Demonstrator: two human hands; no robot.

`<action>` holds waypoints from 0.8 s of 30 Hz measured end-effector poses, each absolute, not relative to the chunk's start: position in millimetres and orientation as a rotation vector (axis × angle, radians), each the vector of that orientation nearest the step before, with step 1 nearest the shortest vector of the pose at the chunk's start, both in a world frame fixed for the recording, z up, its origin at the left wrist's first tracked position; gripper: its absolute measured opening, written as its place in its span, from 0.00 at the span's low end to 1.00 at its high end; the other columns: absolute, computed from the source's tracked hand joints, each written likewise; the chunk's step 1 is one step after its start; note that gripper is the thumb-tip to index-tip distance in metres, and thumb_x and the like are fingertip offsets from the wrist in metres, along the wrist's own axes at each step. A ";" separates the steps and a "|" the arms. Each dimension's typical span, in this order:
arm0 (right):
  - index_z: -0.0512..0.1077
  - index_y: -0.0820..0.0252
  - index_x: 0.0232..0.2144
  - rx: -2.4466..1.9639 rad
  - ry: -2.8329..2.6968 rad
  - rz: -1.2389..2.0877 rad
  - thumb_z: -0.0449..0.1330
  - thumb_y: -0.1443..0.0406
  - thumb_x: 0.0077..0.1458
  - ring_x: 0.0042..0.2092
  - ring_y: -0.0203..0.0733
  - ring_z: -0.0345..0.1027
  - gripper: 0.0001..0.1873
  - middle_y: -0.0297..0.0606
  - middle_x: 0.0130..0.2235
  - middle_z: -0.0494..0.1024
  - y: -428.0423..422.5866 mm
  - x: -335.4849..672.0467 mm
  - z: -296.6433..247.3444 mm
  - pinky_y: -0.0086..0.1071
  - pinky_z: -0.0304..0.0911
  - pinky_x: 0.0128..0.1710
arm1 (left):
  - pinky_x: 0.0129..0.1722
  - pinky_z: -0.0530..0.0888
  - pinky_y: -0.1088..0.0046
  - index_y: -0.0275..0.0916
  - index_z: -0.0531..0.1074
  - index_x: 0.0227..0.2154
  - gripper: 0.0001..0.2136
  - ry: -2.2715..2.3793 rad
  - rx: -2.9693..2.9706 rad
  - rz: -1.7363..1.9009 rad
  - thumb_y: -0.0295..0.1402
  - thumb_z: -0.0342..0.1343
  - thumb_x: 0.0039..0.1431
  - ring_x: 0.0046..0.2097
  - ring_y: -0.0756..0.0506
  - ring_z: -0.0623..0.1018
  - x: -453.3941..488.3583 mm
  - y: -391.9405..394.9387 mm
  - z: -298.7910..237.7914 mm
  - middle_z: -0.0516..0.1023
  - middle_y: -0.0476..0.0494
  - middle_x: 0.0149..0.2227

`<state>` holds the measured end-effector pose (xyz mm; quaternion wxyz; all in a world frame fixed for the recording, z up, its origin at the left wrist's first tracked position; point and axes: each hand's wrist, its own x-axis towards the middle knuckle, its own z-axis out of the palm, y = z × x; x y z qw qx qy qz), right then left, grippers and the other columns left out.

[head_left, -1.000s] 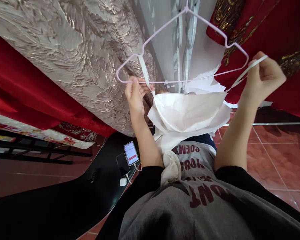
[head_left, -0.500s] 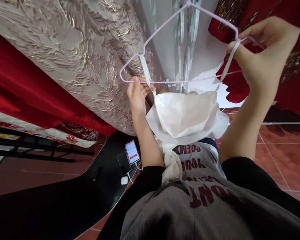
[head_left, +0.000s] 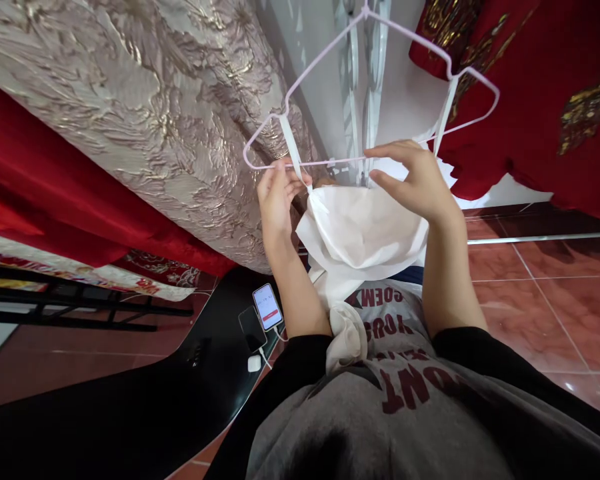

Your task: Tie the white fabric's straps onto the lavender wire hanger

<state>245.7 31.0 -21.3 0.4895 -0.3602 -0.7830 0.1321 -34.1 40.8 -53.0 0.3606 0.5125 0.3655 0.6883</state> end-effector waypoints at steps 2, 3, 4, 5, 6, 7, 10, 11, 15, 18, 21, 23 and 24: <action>0.85 0.47 0.53 -0.900 -1.894 0.305 0.68 0.57 0.66 0.60 0.57 0.81 0.14 0.38 0.56 0.88 31.7 248.2 -22.0 0.58 0.71 0.69 | 0.48 0.83 0.66 0.42 0.82 0.40 0.18 0.958 1.346 1.735 0.54 0.66 0.71 0.41 0.42 0.87 -42.8 33.8 -53.5 0.86 0.41 0.36; 0.85 0.47 0.52 -0.911 -1.884 0.302 0.68 0.57 0.67 0.59 0.56 0.81 0.13 0.38 0.55 0.89 31.3 249.3 -21.9 0.58 0.71 0.68 | 0.48 0.83 0.66 0.42 0.83 0.39 0.18 0.968 1.364 1.723 0.53 0.66 0.71 0.41 0.43 0.87 -48.0 28.8 -52.6 0.87 0.41 0.36; 0.85 0.47 0.52 -0.921 -1.873 0.303 0.67 0.57 0.68 0.59 0.56 0.81 0.12 0.38 0.54 0.89 30.5 250.1 -21.4 0.57 0.72 0.67 | 0.49 0.84 0.66 0.41 0.84 0.37 0.18 0.978 1.387 1.710 0.52 0.66 0.71 0.41 0.43 0.87 -53.2 23.1 -50.8 0.87 0.40 0.37; 0.85 0.47 0.51 -0.930 -1.861 0.306 0.67 0.56 0.69 0.58 0.55 0.82 0.12 0.38 0.53 0.89 29.4 250.3 -20.7 0.57 0.72 0.66 | 0.49 0.84 0.65 0.41 0.85 0.36 0.18 0.979 1.414 1.695 0.52 0.66 0.71 0.41 0.43 0.87 -57.9 16.8 -48.0 0.87 0.40 0.37; 0.85 0.47 0.50 -0.936 -1.850 0.310 0.66 0.55 0.70 0.57 0.55 0.82 0.11 0.38 0.52 0.89 28.1 250.0 -20.0 0.57 0.71 0.66 | 0.48 0.83 0.65 0.41 0.86 0.35 0.18 0.970 1.444 1.669 0.52 0.67 0.71 0.40 0.42 0.87 -61.3 10.5 -44.3 0.87 0.40 0.37; 0.85 0.47 0.49 -0.939 -1.842 0.314 0.66 0.54 0.70 0.57 0.55 0.81 0.12 0.38 0.51 0.89 27.0 249.2 -19.4 0.57 0.71 0.66 | 0.45 0.83 0.66 0.41 0.86 0.34 0.18 0.949 1.467 1.647 0.51 0.67 0.71 0.40 0.42 0.87 -63.1 4.5 -39.6 0.86 0.40 0.36; 0.85 0.47 0.49 -0.930 -1.848 0.323 0.66 0.50 0.70 0.55 0.54 0.81 0.14 0.38 0.50 0.89 24.7 245.0 -18.5 0.56 0.71 0.66 | 0.38 0.79 0.67 0.42 0.88 0.37 0.17 0.813 1.507 1.645 0.51 0.69 0.70 0.42 0.41 0.85 -56.3 -8.1 -21.5 0.87 0.38 0.39; 0.85 0.47 0.49 -0.921 -1.853 0.323 0.66 0.50 0.70 0.55 0.54 0.81 0.14 0.38 0.50 0.89 24.3 243.7 -18.4 0.56 0.71 0.65 | 0.38 0.78 0.67 0.42 0.89 0.41 0.17 0.760 1.519 1.660 0.52 0.70 0.68 0.44 0.40 0.85 -50.9 -10.1 -14.6 0.87 0.36 0.42; 0.85 0.47 0.48 -0.900 -1.850 0.303 0.67 0.53 0.70 0.54 0.52 0.82 0.12 0.37 0.50 0.89 22.7 242.3 -17.7 0.53 0.71 0.64 | 0.47 0.78 0.64 0.41 0.86 0.54 0.27 0.592 1.537 1.701 0.56 0.75 0.62 0.57 0.35 0.81 -29.1 -8.9 12.7 0.85 0.34 0.57; 0.86 0.46 0.49 -0.897 -1.857 0.287 0.67 0.55 0.69 0.53 0.52 0.82 0.11 0.37 0.49 0.89 20.6 245.5 -16.6 0.53 0.72 0.63 | 0.56 0.77 0.64 0.41 0.83 0.56 0.22 0.535 1.429 1.801 0.53 0.66 0.71 0.67 0.35 0.77 -22.3 -6.8 28.1 0.82 0.37 0.64; 0.85 0.46 0.50 -0.894 -1.875 0.282 0.67 0.55 0.69 0.54 0.52 0.82 0.11 0.36 0.50 0.89 18.9 249.3 -15.9 0.53 0.72 0.63 | 0.68 0.73 0.66 0.42 0.79 0.55 0.20 0.663 1.212 1.951 0.45 0.44 0.84 0.75 0.41 0.72 -23.1 -9.9 33.9 0.78 0.41 0.70; 0.85 0.46 0.50 -0.894 -1.882 0.283 0.66 0.56 0.69 0.55 0.53 0.82 0.11 0.36 0.51 0.89 18.5 251.3 -15.7 0.53 0.72 0.64 | 0.73 0.70 0.67 0.39 0.75 0.56 0.21 0.732 1.070 2.056 0.41 0.37 0.84 0.76 0.44 0.71 -27.6 -13.7 30.7 0.73 0.40 0.75; 0.85 0.47 0.49 -0.895 -1.884 0.283 0.66 0.56 0.69 0.55 0.53 0.82 0.11 0.37 0.51 0.89 18.5 252.1 -15.7 0.53 0.72 0.64 | 0.74 0.69 0.69 0.39 0.74 0.56 0.21 0.765 1.008 2.097 0.40 0.37 0.84 0.76 0.45 0.71 -31.3 -15.2 27.1 0.71 0.39 0.76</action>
